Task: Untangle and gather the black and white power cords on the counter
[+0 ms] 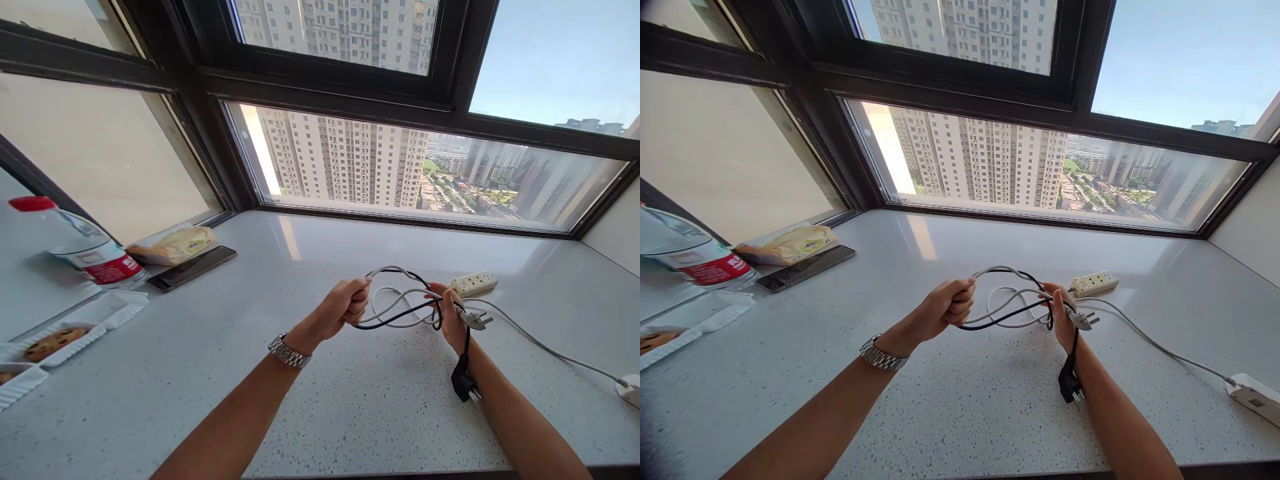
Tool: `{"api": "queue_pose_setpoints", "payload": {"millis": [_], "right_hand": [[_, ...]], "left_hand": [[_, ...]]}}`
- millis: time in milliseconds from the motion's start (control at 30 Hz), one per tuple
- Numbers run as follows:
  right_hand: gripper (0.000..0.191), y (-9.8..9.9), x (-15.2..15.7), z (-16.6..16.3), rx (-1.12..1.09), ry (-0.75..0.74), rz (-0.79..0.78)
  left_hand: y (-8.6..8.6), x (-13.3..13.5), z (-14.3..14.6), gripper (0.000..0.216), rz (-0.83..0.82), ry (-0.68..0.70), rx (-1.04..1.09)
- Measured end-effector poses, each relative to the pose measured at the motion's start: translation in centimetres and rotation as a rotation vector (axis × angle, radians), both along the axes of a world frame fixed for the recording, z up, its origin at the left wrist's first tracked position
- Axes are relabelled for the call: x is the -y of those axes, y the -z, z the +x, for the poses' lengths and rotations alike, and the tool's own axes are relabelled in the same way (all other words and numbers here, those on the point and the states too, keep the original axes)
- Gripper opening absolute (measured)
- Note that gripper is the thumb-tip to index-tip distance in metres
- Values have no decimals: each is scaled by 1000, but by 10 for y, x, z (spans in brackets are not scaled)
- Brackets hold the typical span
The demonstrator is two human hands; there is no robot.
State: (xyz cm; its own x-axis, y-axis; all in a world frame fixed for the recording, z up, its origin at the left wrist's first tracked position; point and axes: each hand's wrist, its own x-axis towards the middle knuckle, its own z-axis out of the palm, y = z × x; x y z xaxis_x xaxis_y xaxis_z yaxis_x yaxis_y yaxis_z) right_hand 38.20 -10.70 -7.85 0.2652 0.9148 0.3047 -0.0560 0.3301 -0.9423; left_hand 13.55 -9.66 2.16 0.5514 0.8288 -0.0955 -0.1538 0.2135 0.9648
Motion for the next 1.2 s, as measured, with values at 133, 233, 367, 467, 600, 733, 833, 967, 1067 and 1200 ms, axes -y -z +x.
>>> {"api": "queue_pose_setpoints", "payload": {"millis": [133,233,367,467,600,733,833,967,1067,1200], "right_hand": [[54,-2,7,-3,259,93,192],[45,-13,14,-7,300,-9,225],[35,-27,23,-15,50,-219,178],[35,-35,29,-19,-215,-403,37],[43,-42,31,-20,-540,-422,-30],[50,-45,24,-15,-738,-344,-132],[61,-43,17,-11,-721,-364,-306],[65,-38,14,-14,-563,-527,-634],[58,-36,16,-25,-403,-519,-787],[51,-31,20,-41,-152,-317,-689]], "left_hand": [[16,-10,-10,36,-33,-202,-34],[29,-19,-22,25,-36,-296,-9],[44,-28,-34,20,-24,-340,70],[51,-31,-39,24,-4,-351,43],[56,-32,-43,43,22,-254,17],[59,-30,-47,57,21,-62,55],[61,-27,-49,59,55,96,84],[55,-20,-44,59,136,235,82],[34,-16,-31,56,237,278,50],[-10,-7,3,41,493,303,-135]]}}
